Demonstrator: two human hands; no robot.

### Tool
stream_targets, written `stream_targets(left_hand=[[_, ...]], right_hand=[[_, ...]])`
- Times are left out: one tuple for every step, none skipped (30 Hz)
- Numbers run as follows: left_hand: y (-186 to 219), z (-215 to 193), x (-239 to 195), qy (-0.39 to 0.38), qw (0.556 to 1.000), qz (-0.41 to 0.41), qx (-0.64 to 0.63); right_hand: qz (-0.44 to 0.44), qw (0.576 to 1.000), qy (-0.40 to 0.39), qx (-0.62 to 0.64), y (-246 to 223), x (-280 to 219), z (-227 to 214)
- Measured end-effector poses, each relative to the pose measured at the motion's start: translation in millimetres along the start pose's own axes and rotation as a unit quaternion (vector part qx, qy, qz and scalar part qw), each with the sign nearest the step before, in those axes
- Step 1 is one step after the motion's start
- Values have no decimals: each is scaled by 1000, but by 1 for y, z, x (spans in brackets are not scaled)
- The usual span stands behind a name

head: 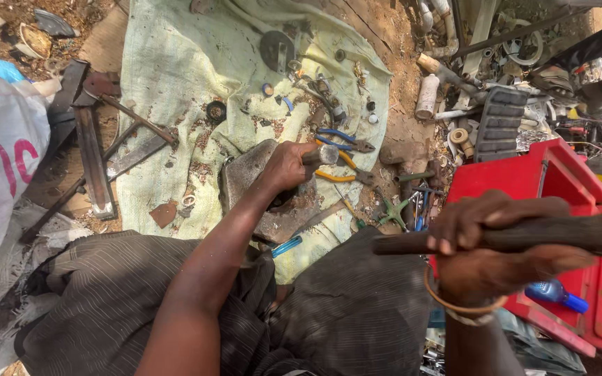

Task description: The person sits on the ground and uses a hammer and metal rod to strike a small metal component on an anvil. They also use a screwdriver and pliers to adjust and manipulate the component, occasionally placing it into a white bag.

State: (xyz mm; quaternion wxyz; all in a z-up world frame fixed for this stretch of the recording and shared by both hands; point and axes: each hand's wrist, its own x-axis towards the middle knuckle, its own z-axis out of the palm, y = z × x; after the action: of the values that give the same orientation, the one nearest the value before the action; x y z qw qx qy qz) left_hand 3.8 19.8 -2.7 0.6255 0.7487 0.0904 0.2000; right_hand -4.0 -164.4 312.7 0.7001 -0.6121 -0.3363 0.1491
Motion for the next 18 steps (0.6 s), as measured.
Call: stream_targets(left_hand=[[2,3,-5,-6,1000,-10,0],[5,0,-6,-6,1000,-16,8],[10,-3,-7,5,1000,-18,-18],[13,-7,-2,3,999,-10,-43],[16,-9,7,1,998,-3,-69],[18,-14,1,21,993,-39,-113],[20,-18,-4,42,984,-75,-156],[24,-11,0,46,971,-107,-208],[26,-8,-1,80,951,-120,-273],[23,-21,4,124,928,-128,-328],[20,-34,12,153,907,-153,-361],[13,-47,10,185,881,-186,-394],[4,-63,10,239,870,-183,-390],[-6,-84,9,296,858,-178,-381],[-15,-106,3,331,844,-206,-368],[-23,-129,-8,365,851,-230,-299],[-28,-151,-19,396,853,-252,-228],[-30,-171,-33,402,861,-298,-93]], right_hand=[[2,1000,4,1,28,-4,9],[107,947,-102,-287,49,-9,15],[420,873,-130,-210,62,-10,10],[402,880,-100,-231,66,-19,3],[382,886,-70,-252,71,-29,-3],[409,891,-35,-195,75,-42,-9],[433,891,1,-136,80,-55,-16],[454,885,55,-84,79,-72,-24],[485,866,95,-72,77,-96,-28],[511,850,120,-55,85,-113,-27],[536,831,144,-37,95,-129,-26],[573,804,157,35,105,-149,-26],[606,770,169,107,117,-169,-26],[635,731,175,181,130,-186,-29],[645,699,162,262,144,-201,-31],[649,662,147,345,160,-213,-31],[647,620,131,425,173,-223,-31],[649,612,108,438,184,-229,-30]])
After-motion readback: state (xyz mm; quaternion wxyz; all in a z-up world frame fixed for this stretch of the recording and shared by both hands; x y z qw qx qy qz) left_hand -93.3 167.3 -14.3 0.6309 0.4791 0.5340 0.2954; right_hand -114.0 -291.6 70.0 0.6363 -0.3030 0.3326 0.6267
